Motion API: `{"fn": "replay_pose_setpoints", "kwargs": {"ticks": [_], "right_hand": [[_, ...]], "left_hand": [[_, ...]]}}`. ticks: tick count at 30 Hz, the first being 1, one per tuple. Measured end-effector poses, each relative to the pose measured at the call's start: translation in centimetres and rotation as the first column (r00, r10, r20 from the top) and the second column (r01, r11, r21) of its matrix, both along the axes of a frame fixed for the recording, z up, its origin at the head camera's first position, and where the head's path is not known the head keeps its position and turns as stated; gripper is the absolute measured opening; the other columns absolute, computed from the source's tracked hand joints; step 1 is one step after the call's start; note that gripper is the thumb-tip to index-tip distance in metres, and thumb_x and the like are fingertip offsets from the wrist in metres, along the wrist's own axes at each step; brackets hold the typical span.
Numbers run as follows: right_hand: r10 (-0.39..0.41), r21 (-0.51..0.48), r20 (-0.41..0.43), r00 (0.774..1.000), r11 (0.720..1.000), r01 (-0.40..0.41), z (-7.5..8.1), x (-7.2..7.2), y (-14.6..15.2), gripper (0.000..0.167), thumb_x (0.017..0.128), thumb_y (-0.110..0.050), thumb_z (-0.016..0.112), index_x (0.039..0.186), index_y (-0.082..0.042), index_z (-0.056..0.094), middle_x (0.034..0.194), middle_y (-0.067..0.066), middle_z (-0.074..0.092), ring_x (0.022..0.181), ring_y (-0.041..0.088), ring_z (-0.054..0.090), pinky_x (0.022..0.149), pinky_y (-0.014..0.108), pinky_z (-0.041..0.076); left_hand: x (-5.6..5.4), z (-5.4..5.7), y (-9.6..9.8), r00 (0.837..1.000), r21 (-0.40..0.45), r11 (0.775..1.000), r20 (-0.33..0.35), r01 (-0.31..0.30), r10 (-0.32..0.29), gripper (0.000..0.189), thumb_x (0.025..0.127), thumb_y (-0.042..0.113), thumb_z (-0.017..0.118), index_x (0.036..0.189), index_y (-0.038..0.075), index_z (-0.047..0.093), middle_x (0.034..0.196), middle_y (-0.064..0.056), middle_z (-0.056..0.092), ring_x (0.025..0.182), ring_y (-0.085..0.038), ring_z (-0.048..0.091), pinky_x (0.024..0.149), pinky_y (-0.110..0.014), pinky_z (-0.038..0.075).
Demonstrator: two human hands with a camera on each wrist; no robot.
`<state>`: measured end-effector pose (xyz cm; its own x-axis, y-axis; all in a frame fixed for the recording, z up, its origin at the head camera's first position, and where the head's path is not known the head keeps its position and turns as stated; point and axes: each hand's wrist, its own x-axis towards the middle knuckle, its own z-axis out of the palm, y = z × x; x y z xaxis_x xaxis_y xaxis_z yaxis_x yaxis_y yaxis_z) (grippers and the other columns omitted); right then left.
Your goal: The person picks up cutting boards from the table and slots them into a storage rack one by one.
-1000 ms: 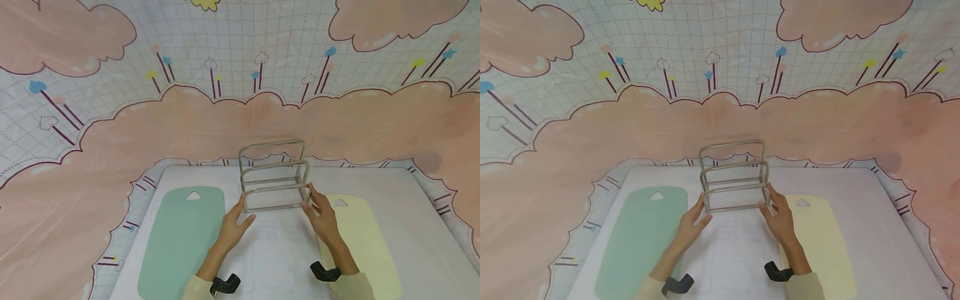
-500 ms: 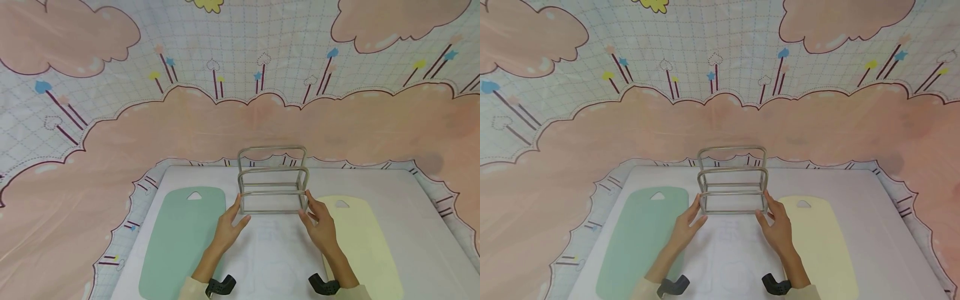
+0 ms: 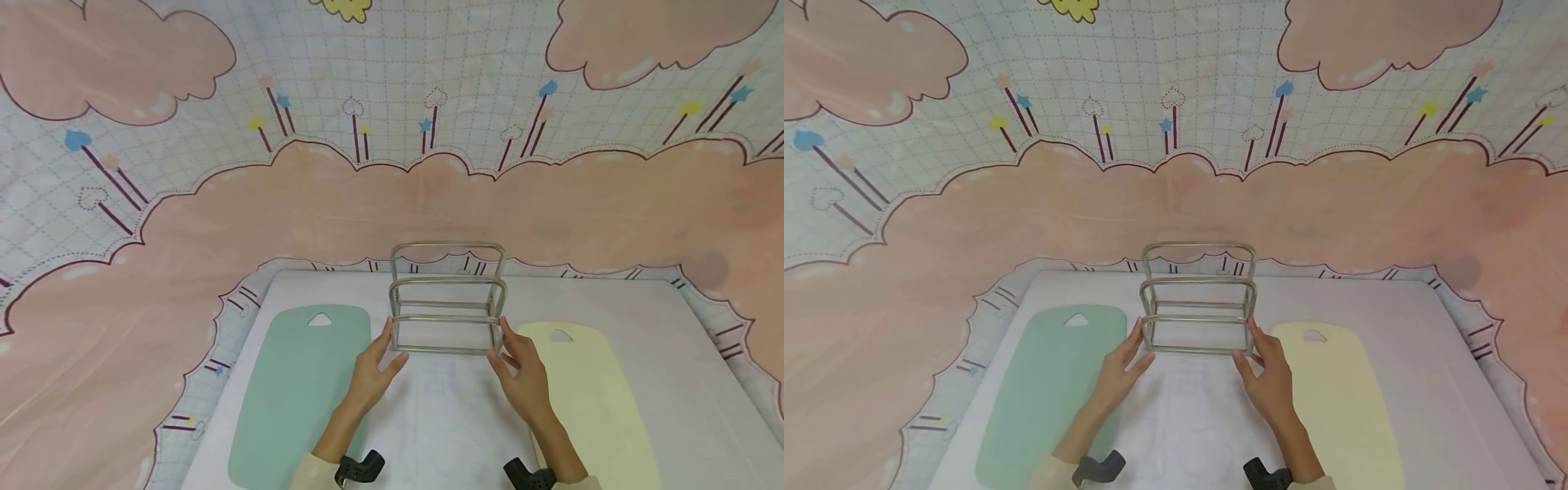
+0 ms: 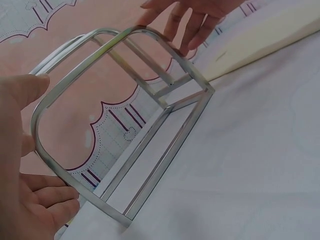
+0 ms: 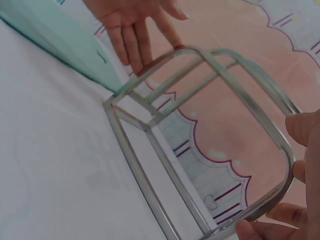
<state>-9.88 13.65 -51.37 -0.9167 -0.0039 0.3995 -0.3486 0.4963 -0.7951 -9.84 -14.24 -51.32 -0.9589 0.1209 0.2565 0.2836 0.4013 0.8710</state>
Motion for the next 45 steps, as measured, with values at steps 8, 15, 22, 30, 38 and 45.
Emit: {"fn": "replay_pose_setpoints", "kwargs": {"ticks": [8,15,22,30,38,45], "right_hand": [[0.005,-0.018,0.011,1.000,1.000,-0.004,0.0,0.3,0.0,0.062,0.088,-0.007,0.069,0.144,-0.008,0.043,0.114,0.024,0.052,0.110,0.042,0.056,0.082,0.045,0.050],[0.029,0.033,-0.007,1.000,0.999,-0.029,-0.2,0.3,0.2,0.073,0.086,-0.004,0.070,0.150,-0.014,0.034,0.123,0.024,0.047,0.117,0.042,0.051,0.083,0.051,0.050],[0.080,0.032,0.081,0.994,0.996,-0.083,-0.5,0.6,0.4,0.074,0.092,-0.007,0.065,0.153,-0.010,0.023,0.143,0.023,0.037,0.125,0.043,0.044,0.090,0.052,0.046],[0.108,-0.068,0.183,0.977,0.993,-0.097,-1.1,2.0,-0.8,0.075,0.096,-0.012,0.059,0.153,-0.003,0.011,0.150,0.028,0.021,0.129,0.046,0.037,0.097,0.046,0.039],[0.145,-0.114,0.253,0.956,0.986,-0.120,-1.4,3.2,-2.9,0.076,0.096,-0.013,0.060,0.152,-0.001,0.010,0.150,0.029,0.020,0.130,0.045,0.036,0.098,0.046,0.039],[0.208,-0.120,0.208,0.956,0.975,-0.187,-1.7,3.6,-5.5,0.069,0.094,-0.012,0.062,0.150,0.000,0.023,0.147,0.024,0.034,0.128,0.040,0.042,0.097,0.045,0.042]], "left_hand": [[0.0,0.1,-0.1,1.000,0.021,1.000,-0.003,0.005,-0.004,0.070,0.092,0.022,0.065,0.150,0.004,0.029,0.147,-0.015,0.035,0.133,-0.034,0.036,0.105,-0.048,0.033],[-0.2,0.3,0.2,0.999,0.019,1.000,0.037,0.000,-0.001,0.073,0.092,0.024,0.066,0.152,0.010,0.026,0.149,-0.015,0.033,0.134,-0.034,0.035,0.105,-0.053,0.031],[-0.4,0.4,-0.3,0.999,0.034,0.999,0.044,0.000,-0.002,0.071,0.093,0.021,0.065,0.151,0.009,0.027,0.148,-0.019,0.036,0.130,-0.040,0.040,0.101,-0.057,0.034],[0.0,0.4,-1.8,0.997,0.036,0.997,0.035,-0.065,0.064,0.064,0.092,0.021,0.066,0.146,0.005,0.036,0.144,-0.019,0.042,0.127,-0.041,0.043,0.099,-0.056,0.038],[1.4,1.1,-4.7,0.983,0.028,0.983,0.035,-0.181,0.180,0.055,0.093,0.014,0.065,0.140,-0.001,0.043,0.141,-0.019,0.045,0.128,-0.038,0.042,0.102,-0.055,0.035],[2.5,0.7,-6.9,0.976,0.007,0.976,0.028,-0.216,0.216,0.054,0.092,0.008,0.064,0.140,-0.005,0.042,0.141,-0.023,0.044,0.129,-0.039,0.040,0.102,-0.056,0.034]]}}
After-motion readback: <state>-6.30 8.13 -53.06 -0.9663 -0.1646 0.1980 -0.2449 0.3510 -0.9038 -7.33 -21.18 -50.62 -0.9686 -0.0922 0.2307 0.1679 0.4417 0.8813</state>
